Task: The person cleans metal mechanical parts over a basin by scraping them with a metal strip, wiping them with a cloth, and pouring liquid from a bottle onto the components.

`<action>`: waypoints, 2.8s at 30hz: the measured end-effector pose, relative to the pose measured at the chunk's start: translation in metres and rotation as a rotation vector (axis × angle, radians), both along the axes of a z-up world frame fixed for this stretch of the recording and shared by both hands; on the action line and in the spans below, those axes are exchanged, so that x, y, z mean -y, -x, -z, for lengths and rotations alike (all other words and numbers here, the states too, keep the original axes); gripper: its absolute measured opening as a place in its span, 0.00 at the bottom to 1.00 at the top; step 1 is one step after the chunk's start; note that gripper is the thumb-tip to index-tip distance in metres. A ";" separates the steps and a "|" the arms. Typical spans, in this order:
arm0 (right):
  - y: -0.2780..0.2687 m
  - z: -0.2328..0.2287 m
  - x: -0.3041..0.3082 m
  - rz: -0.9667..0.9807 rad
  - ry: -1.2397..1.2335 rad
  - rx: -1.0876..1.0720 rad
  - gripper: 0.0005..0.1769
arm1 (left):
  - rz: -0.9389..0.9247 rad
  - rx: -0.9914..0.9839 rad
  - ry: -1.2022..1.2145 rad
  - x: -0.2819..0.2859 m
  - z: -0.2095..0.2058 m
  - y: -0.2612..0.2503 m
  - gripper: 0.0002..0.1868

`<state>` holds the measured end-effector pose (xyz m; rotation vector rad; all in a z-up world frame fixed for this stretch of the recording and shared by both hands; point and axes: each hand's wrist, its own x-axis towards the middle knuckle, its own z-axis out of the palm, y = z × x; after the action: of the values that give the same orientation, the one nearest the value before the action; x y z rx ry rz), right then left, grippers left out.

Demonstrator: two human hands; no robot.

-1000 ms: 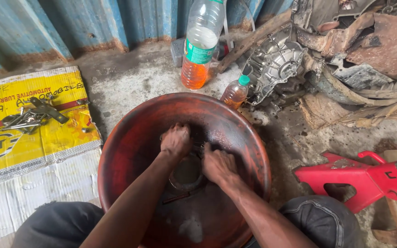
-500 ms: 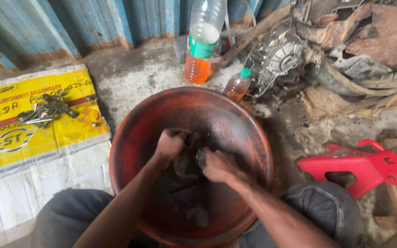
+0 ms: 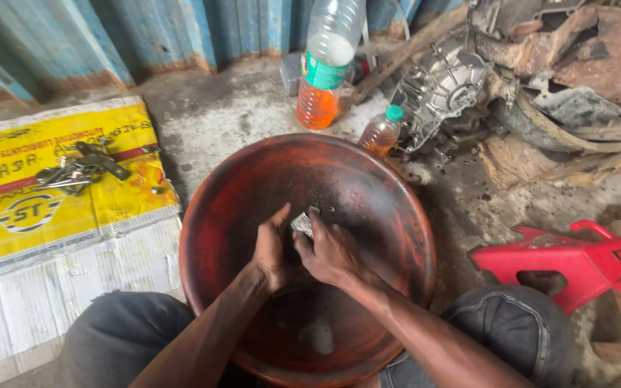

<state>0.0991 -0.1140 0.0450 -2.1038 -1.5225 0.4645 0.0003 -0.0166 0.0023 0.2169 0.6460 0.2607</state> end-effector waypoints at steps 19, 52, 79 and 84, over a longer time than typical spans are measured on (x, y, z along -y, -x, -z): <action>-0.002 -0.005 -0.011 -0.016 0.041 0.142 0.34 | -0.123 0.001 -0.114 -0.022 0.010 -0.008 0.25; 0.005 -0.016 -0.012 0.010 0.047 -0.001 0.24 | -0.134 0.120 0.052 -0.014 0.023 -0.007 0.20; -0.080 0.003 -0.014 -0.052 0.485 -0.109 0.19 | -0.091 -0.436 -0.259 -0.027 0.011 0.001 0.13; -0.159 -0.038 -0.046 0.615 -0.069 -0.654 0.30 | -0.055 -0.459 -0.400 -0.019 0.003 0.003 0.07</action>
<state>0.2580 -0.0681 0.0835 -1.9526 -0.4901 0.7443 -0.0028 0.0029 -0.0004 0.6562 1.0530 0.3977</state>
